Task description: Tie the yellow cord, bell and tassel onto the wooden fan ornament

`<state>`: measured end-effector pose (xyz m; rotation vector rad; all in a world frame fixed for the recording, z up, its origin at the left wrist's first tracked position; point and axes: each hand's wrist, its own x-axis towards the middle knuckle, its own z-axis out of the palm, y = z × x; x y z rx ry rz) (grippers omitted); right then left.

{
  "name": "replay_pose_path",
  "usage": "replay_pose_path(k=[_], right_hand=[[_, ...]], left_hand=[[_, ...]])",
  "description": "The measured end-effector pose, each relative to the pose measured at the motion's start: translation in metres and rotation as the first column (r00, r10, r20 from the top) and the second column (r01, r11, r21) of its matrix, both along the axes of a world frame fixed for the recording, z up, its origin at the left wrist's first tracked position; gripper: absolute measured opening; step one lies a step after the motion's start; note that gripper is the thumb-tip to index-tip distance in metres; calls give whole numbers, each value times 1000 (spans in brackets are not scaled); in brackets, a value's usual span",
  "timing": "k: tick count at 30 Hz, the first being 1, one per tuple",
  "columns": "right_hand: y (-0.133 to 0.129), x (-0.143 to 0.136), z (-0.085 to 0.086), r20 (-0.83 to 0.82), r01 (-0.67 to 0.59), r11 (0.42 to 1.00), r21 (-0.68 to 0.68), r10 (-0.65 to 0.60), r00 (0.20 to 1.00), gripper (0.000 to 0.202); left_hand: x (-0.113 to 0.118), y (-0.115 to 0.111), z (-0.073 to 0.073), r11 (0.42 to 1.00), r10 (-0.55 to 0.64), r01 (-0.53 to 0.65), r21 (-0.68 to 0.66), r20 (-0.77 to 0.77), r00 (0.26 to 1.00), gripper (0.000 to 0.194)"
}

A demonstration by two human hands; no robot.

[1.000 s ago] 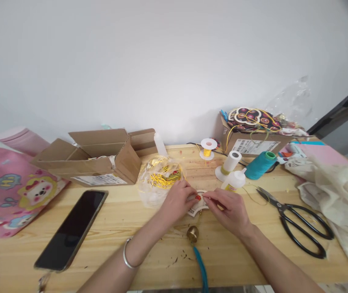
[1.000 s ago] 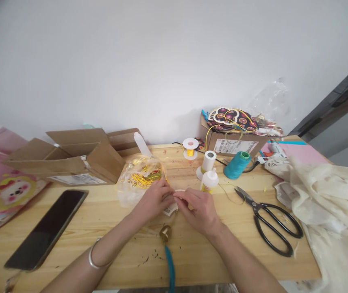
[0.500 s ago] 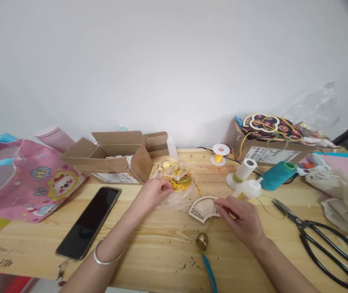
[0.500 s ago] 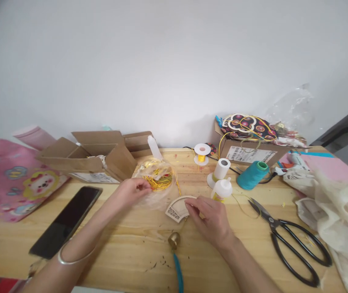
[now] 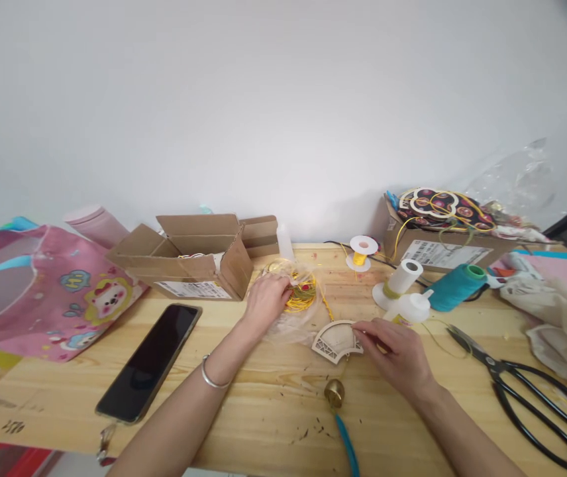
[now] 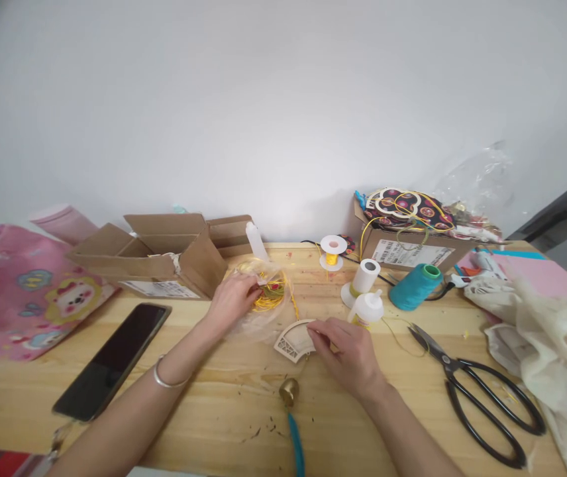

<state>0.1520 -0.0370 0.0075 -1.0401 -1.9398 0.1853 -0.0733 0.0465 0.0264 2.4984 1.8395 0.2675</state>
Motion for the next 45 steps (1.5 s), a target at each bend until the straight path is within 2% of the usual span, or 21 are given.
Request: replay_pose_path(k=[2,5,8,12,16,23,28,33,35,37,38,39,40,41,43,45], right_hand=[[0,0,-1,2,-4,1000,-3,4,1000,10],[-1,-1,-1,1,2,1000,-18,-2,1000,11],[-2,-1,2,-6,-1,1000,-16,1,1000,11],[-3,-3,3,14,-5,1000,-2,5,1000,10],[-2,-3,1,21,-6,1000,8,6,1000,10],[1,1,0,38,25,1000,1,-25,999,9],[-1,1,0,27,30,999,36,-31,999,9],[-13,6,10,-42,183,974,131,-179,983,9],[-17,12,16,-168,329,925,192,-300,939,10],[-17,22,22,-418,528,825,201,-415,808,9],[-15,29,25,-543,604,781,159,-442,714,8],[-13,36,27,-624,637,765,90,-456,635,9],[-10,43,28,-651,624,781,11,-468,598,13],[-7,51,28,-620,572,817,-72,-486,616,18],[-1,63,22,-434,440,873,-211,-486,758,29],[4,72,13,-185,392,881,-263,-445,876,37]], left_hand=[[-8,-1,3,998,10,0,-62,152,988,16],[-28,-5,11,993,60,-18,-113,376,925,20],[-46,-14,13,991,115,-72,-110,460,880,24],[-55,-29,4,981,148,-88,-174,368,918,25],[-53,-35,-2,982,145,-108,-153,257,956,21],[-37,-35,2,996,-76,87,-28,266,961,20],[-25,-31,-4,998,5,0,-63,85,996,20],[-23,-27,-8,996,19,-12,-91,79,997,18],[-21,-25,-8,997,25,-19,-77,87,996,17],[-19,-22,-8,995,55,-46,-94,96,994,16],[-18,-20,-8,991,73,-61,-116,102,992,16],[-17,-18,-9,987,90,-74,-140,110,990,15],[-16,-16,-9,983,103,-83,-162,121,987,15],[-15,-14,-9,980,113,-88,-179,133,985,15],[-15,-12,-10,976,128,-96,-193,159,979,15],[-15,-13,-10,976,143,-109,-189,181,973,13]])
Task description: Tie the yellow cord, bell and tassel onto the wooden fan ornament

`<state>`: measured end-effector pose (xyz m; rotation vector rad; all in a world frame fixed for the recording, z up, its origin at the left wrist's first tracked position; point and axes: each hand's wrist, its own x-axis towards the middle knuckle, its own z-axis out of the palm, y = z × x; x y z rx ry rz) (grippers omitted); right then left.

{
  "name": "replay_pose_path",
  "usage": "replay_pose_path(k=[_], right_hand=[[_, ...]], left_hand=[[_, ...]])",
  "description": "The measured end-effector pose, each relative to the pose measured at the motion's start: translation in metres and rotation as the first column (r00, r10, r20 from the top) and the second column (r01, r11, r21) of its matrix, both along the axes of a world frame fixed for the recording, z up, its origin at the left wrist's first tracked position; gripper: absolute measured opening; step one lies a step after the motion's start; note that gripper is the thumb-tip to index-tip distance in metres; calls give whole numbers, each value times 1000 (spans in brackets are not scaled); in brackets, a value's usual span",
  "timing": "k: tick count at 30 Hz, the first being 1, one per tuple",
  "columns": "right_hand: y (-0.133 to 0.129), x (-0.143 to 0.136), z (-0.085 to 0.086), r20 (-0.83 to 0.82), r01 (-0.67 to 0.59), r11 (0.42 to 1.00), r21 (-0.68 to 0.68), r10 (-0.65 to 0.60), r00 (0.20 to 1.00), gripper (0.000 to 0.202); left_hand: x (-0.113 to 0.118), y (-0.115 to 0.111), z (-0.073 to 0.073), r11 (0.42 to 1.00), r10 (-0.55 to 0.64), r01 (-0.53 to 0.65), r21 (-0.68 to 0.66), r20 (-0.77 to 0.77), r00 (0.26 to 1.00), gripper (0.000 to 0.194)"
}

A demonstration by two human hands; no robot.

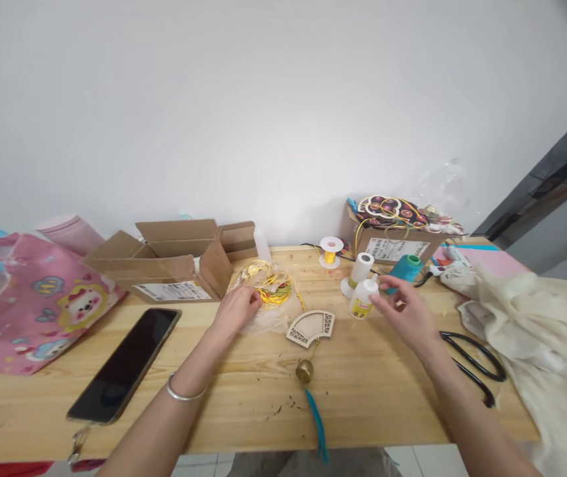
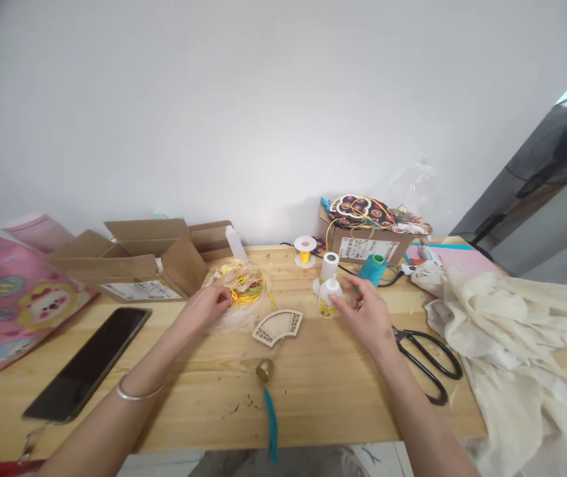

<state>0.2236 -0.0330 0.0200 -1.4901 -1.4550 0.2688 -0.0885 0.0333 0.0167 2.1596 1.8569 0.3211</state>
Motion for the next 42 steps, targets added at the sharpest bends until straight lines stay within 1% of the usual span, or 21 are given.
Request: replay_pose_path(k=[2,4,6,8,10,11,13,15,16,17,18,20,23,29,33,38,42], right_hand=[[4,3,-9,220,-35,995,-96,55,974,39],[6,1,-13,363,-30,989,-147,82,928,35],[9,-2,-10,421,-40,987,-155,103,901,32],[12,-5,-2,437,-77,989,-129,126,891,29],[16,-10,7,396,-135,988,-78,155,905,27],[18,-13,11,338,-171,984,-42,175,925,26],[22,-19,13,166,-223,972,68,210,963,25],[24,-26,7,20,-236,952,193,237,971,25],[24,-30,2,-16,-229,944,237,239,971,26],[23,-33,-5,-24,-231,939,253,245,969,26],[21,-37,-12,-14,-248,938,243,259,966,26],[15,-43,-24,13,-301,937,177,304,953,27],[8,-49,-33,-11,-343,933,111,347,938,26],[9,-46,-27,-60,-310,944,113,318,946,28],[9,-43,-27,-92,-321,943,85,329,940,30],[11,-44,-31,-79,-341,937,75,347,935,30],[11,-46,-31,-48,-363,930,56,366,930,27]], left_hand=[[-1,-3,1,1000,20,-21,14,19,1000,10],[-3,-7,2,999,42,-44,29,44,998,7],[-3,-10,2,997,61,-64,44,70,996,6],[-3,-13,2,995,71,-77,60,100,992,5],[-2,-17,0,993,75,-87,83,136,988,5],[-2,-18,-1,991,77,-92,95,156,985,4],[-1,-23,-5,986,80,-106,125,197,977,4],[0,-28,-9,978,87,-129,165,238,967,5],[0,-31,-12,972,91,-141,188,256,962,6],[1,-33,-14,965,96,-156,213,271,958,8],[1,-34,-15,957,99,-170,235,284,954,10],[1,-36,-17,945,101,-185,269,298,949,13],[0,-36,-18,940,93,-183,290,298,950,12],[-2,-36,-17,939,116,-193,284,266,957,14],[-1,-33,-18,947,142,-204,249,246,959,16],[-4,-17,-15,963,201,-233,137,215,956,16],[-10,0,-9,985,165,-172,9,230,959,15]])
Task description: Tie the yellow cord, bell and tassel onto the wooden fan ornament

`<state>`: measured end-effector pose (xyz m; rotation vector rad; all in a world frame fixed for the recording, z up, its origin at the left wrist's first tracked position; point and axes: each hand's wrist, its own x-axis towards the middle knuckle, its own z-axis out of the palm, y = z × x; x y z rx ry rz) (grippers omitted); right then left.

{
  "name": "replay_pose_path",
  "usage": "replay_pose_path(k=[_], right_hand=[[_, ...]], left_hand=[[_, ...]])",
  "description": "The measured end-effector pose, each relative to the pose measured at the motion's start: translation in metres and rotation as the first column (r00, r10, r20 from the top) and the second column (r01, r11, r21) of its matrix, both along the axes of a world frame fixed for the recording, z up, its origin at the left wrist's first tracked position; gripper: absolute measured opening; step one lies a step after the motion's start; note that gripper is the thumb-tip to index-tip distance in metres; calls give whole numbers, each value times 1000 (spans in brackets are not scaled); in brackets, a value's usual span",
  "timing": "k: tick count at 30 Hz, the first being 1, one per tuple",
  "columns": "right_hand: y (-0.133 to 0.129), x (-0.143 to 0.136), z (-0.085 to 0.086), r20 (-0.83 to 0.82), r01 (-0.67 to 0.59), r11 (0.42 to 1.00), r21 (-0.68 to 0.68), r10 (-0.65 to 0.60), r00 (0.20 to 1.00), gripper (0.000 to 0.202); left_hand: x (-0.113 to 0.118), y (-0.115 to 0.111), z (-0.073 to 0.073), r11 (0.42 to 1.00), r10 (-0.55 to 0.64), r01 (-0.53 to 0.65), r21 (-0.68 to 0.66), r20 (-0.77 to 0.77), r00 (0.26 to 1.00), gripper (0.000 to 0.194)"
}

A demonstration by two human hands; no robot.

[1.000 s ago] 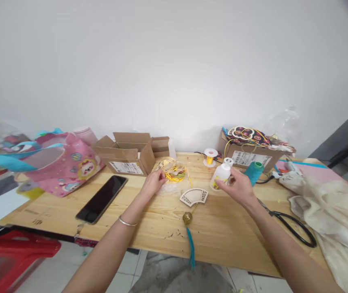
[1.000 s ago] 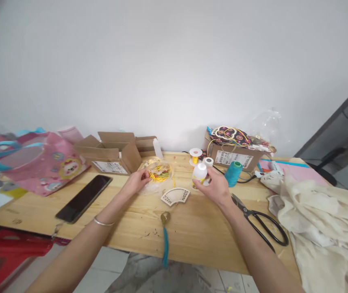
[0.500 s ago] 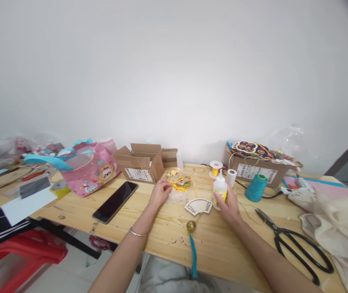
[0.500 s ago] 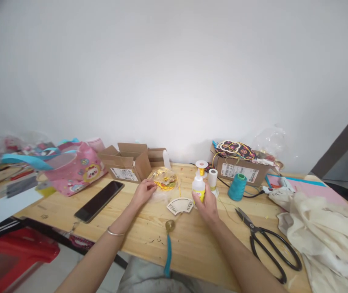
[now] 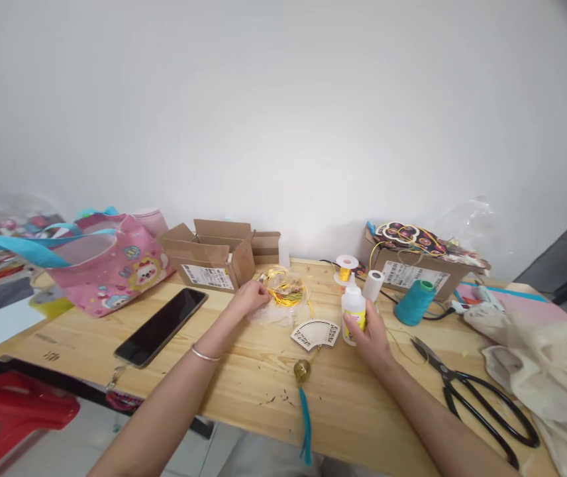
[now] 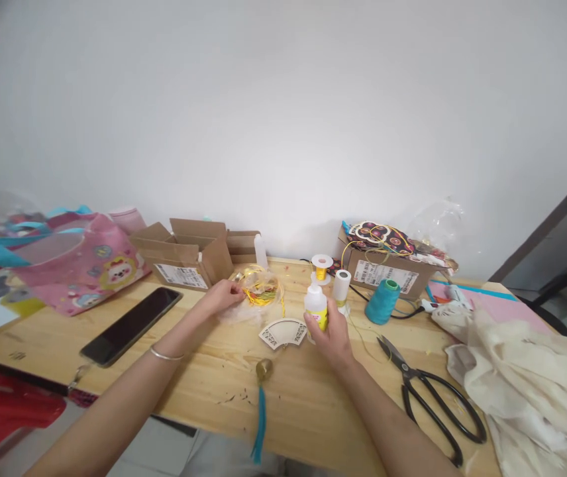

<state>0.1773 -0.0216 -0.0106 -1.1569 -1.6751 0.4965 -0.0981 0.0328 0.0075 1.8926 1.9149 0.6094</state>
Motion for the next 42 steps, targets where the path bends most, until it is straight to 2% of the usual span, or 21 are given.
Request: replay_pose_path(k=[3,6,11,15,21,28,32,36,39,42], right_hand=[[0,-1,0,23,-8,1000,-2,8,1000,23],[1,-1,-2,25,-2,1000,-2,2,1000,23],[2,-3,-4,33,-33,999,1,33,999,22],[2,-4,-5,39,-45,999,-14,46,998,23],[-2,1,-4,47,-23,999,-25,24,999,21],[-3,0,-1,66,-27,997,-74,32,997,24],[-1,1,1,118,-77,983,-167,97,988,34],[-1,6,5,122,-128,956,-265,165,979,44],[0,11,12,57,-123,935,-333,150,987,40],[3,16,24,16,-113,945,-307,124,992,38]], left_hand=[[-5,5,1,997,-59,62,-38,58,997,16],[-11,2,-2,995,-95,98,-21,128,987,15],[-14,-3,-7,995,-96,93,24,243,965,20],[-9,-2,-14,994,-99,106,-2,347,933,15],[-2,-1,-20,993,-36,93,-79,534,845,20],[2,-2,-13,989,61,50,-141,687,724,17],[1,-3,-10,987,97,31,-156,746,659,23],[-2,-5,-3,984,166,-77,-158,698,697,35],[-2,-9,5,994,108,-103,-46,638,762,36],[3,-13,11,992,15,-81,93,558,830,30]])
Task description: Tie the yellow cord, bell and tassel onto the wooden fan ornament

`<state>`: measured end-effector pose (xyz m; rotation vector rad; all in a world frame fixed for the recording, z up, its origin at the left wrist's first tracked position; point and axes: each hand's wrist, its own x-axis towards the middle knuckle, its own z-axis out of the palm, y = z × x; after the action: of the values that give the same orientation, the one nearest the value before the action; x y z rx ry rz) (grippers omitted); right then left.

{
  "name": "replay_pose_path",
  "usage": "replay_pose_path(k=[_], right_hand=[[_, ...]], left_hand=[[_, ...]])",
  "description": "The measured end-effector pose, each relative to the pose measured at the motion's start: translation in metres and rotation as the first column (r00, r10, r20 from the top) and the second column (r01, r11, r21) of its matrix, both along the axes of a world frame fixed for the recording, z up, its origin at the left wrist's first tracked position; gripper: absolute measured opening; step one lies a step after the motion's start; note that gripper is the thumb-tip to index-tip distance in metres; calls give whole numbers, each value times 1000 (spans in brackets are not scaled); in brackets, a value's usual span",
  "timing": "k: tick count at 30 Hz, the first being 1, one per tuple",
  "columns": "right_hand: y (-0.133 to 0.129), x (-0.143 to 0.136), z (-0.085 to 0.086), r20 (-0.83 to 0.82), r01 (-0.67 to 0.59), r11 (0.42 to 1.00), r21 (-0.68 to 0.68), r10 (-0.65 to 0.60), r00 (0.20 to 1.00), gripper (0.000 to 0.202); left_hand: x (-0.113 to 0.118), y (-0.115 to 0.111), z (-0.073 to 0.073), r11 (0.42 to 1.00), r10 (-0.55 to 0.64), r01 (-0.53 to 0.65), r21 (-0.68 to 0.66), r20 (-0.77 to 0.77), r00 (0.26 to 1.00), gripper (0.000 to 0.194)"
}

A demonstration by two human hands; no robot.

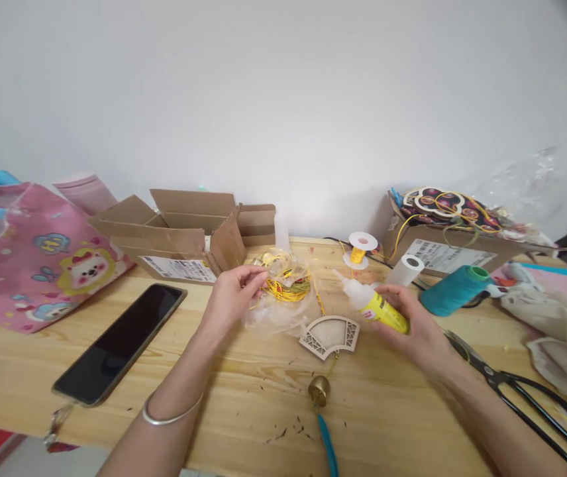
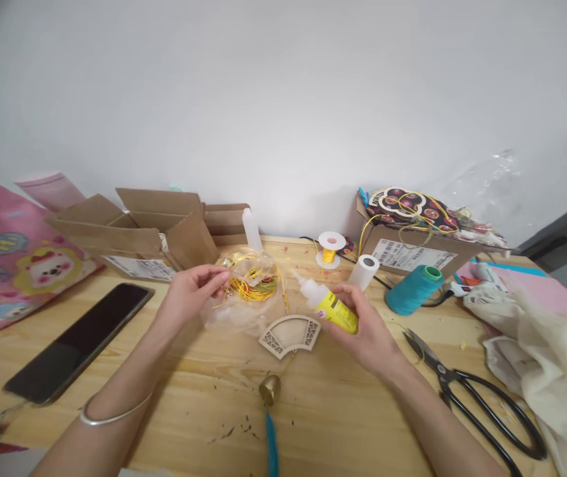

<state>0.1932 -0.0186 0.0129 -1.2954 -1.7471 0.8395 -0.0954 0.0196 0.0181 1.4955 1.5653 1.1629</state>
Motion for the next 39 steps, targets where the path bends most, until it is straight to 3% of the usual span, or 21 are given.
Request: replay_pose_path(k=[3,6,10,14,16,19,21,25,29,32,35,37,39], right_hand=[[2,4,11,-53,51,998,29,-50,997,38],[1,8,14,-107,54,998,18,-52,993,34],[0,7,10,-250,16,996,-89,-38,967,35],[0,-2,7,-587,34,984,-173,-131,799,45],[1,-8,9,-686,65,988,-142,-146,713,40],[0,-15,19,-733,151,983,-102,-177,657,22],[0,-19,27,-749,153,979,-132,-200,632,27],[-3,-29,40,-828,-111,951,-290,-191,528,44],[-3,-43,37,-891,-320,886,-334,-186,415,45],[2,-48,27,-896,-349,886,-306,-144,420,37],[9,-45,15,-885,-285,929,-235,-83,457,30],[14,-39,6,-857,-188,967,-172,-53,512,28],[16,-34,-2,-787,-84,989,-124,-47,615,28]], left_hand=[[10,-4,2,997,-51,53,60,-33,998,29],[26,-10,3,993,-116,114,33,63,991,26],[50,-23,2,952,-300,306,-23,135,944,17],[66,-34,-4,823,-563,568,18,-103,820,12],[68,-37,-5,775,-615,631,10,-217,758,15],[67,-38,-5,782,-599,623,13,-263,757,20],[66,-38,-4,798,-573,602,32,-271,774,23],[65,-38,-5,765,-608,643,8,-321,726,24],[65,-36,-8,712,-652,702,0,-368,663,20],[64,-33,-12,731,-637,682,36,-325,699,18],[62,-29,-17,765,-614,643,34,-266,743,15],[62,-27,-20,793,-587,609,19,-240,773,14],[62,-26,-21,813,-567,582,2,-224,793,14]])
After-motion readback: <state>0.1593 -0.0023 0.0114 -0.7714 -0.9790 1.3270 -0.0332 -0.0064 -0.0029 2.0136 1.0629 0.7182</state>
